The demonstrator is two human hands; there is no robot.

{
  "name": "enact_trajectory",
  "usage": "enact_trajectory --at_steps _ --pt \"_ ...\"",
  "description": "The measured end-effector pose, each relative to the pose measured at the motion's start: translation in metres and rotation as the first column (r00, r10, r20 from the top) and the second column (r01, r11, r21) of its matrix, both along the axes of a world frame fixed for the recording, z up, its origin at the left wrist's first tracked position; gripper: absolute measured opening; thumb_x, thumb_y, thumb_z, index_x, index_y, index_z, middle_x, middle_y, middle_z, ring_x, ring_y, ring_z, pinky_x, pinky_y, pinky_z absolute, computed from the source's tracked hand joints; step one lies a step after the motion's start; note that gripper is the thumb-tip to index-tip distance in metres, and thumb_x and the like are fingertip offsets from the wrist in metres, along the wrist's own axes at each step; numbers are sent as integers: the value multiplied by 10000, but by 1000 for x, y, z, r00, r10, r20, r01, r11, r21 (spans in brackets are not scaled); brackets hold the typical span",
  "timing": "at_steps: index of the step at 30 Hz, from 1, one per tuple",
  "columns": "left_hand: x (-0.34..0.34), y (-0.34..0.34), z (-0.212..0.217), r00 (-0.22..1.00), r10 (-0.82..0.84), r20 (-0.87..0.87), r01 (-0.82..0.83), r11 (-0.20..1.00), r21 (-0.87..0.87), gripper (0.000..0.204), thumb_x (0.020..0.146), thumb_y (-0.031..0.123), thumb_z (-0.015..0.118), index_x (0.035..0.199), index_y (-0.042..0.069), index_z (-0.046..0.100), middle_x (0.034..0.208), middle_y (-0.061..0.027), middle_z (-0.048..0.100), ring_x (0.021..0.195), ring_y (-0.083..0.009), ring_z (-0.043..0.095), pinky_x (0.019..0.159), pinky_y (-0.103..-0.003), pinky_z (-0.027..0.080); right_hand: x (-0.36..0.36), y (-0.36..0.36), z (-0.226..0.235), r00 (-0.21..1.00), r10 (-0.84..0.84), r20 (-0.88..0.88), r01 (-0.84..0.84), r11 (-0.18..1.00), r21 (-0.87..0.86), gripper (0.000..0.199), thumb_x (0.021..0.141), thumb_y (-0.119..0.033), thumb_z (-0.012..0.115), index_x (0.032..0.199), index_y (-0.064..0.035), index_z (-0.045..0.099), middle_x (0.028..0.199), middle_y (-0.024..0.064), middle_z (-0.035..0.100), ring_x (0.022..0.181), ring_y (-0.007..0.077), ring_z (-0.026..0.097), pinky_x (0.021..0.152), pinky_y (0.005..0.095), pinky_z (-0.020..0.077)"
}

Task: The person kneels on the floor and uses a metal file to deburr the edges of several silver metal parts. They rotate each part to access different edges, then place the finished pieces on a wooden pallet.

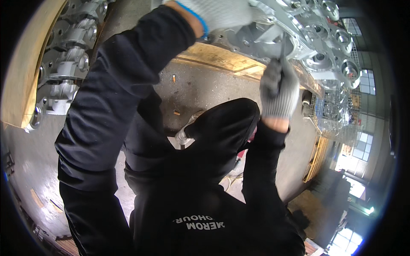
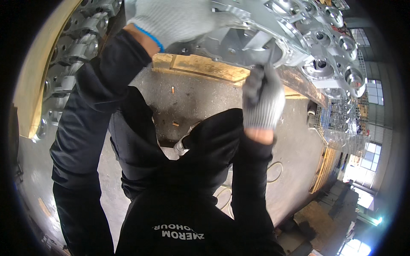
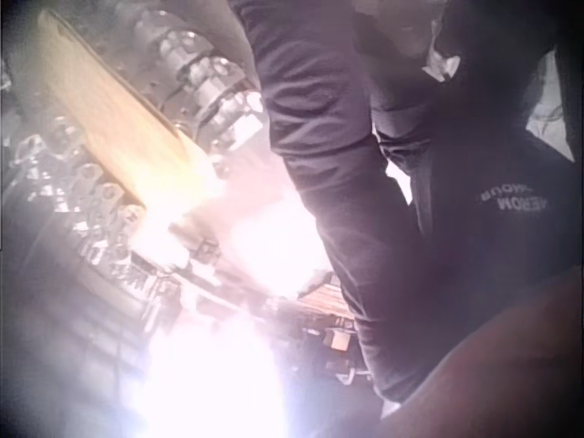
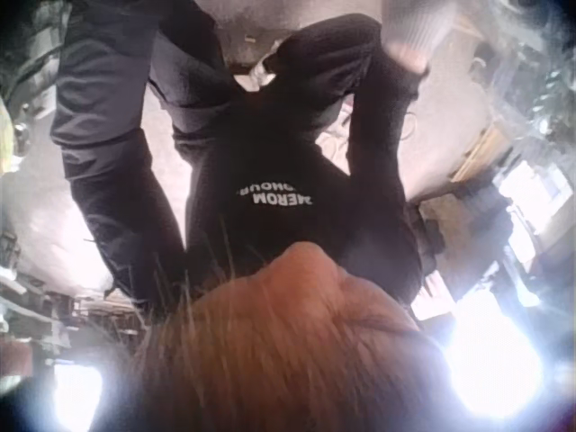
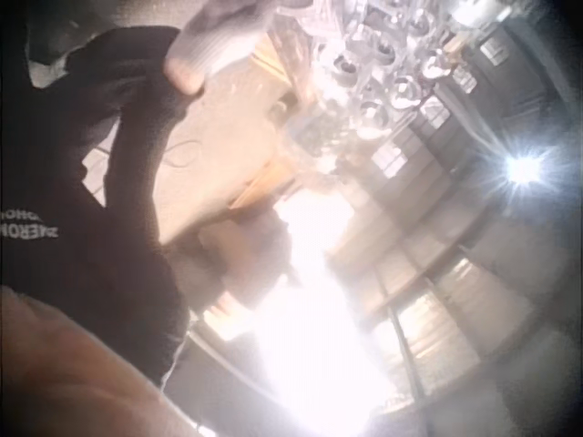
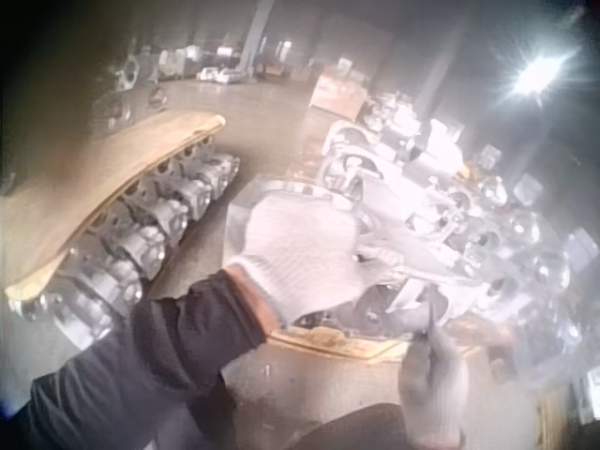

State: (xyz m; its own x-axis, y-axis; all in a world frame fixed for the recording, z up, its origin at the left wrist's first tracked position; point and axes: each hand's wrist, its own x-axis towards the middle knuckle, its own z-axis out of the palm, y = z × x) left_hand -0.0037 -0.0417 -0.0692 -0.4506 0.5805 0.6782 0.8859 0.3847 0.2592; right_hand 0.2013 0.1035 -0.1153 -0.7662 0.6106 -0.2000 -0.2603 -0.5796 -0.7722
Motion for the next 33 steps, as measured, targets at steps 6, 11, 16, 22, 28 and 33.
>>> enact_trajectory --at_steps 6,11,16,22,28,33 --pt "5 1 -6 999 44 1 -44 999 -3 400 823 470 677 814 87 796 759 -132 747 717 -309 739 667 -436 567 2 -1 2 957 -122 265 44 958 283 183 1059 -256 585 979 -91 585 740 -29 501 524 53 395 401 199 286" --pt "-4 12 -15 995 64 -82 -47 980 191 300 767 390 686 796 109 786 758 -129 744 706 -290 730 653 -428 555 15 -21 18 801 -322 504 144 922 359 294 1055 -338 609 1038 -45 633 737 -14 547 497 71 469 395 216 325" --pt "-9 18 -16 998 59 -37 -57 997 46 332 790 432 698 796 112 788 762 -125 745 723 -290 729 664 -427 555 11 -8 44 856 -198 478 -72 869 489 229 1028 -264 630 935 -56 604 712 -15 543 503 52 461 432 179 325" --pt "-7 14 -13 994 40 -101 -32 996 83 288 784 382 700 763 108 783 740 -127 736 702 -287 726 651 -418 561 0 0 46 890 -125 439 -98 887 452 214 1027 -238 614 975 -33 642 737 5 574 489 72 456 401 211 335" --pt "-5 11 -11 997 60 -39 -55 992 117 310 797 422 703 806 126 796 789 -123 751 779 -280 738 704 -416 571 3 3 48 783 -231 577 -165 819 550 232 1022 -239 594 912 -41 641 668 18 585 502 104 509 428 225 357" --pt "-6 8 -9 999 -53 1 52 989 136 285 795 394 695 787 124 786 722 -113 734 692 -295 725 656 -418 569 5 3 48 771 -295 564 -139 786 602 235 1014 -237 614 905 -30 636 680 46 589 509 114 514 408 229 354"
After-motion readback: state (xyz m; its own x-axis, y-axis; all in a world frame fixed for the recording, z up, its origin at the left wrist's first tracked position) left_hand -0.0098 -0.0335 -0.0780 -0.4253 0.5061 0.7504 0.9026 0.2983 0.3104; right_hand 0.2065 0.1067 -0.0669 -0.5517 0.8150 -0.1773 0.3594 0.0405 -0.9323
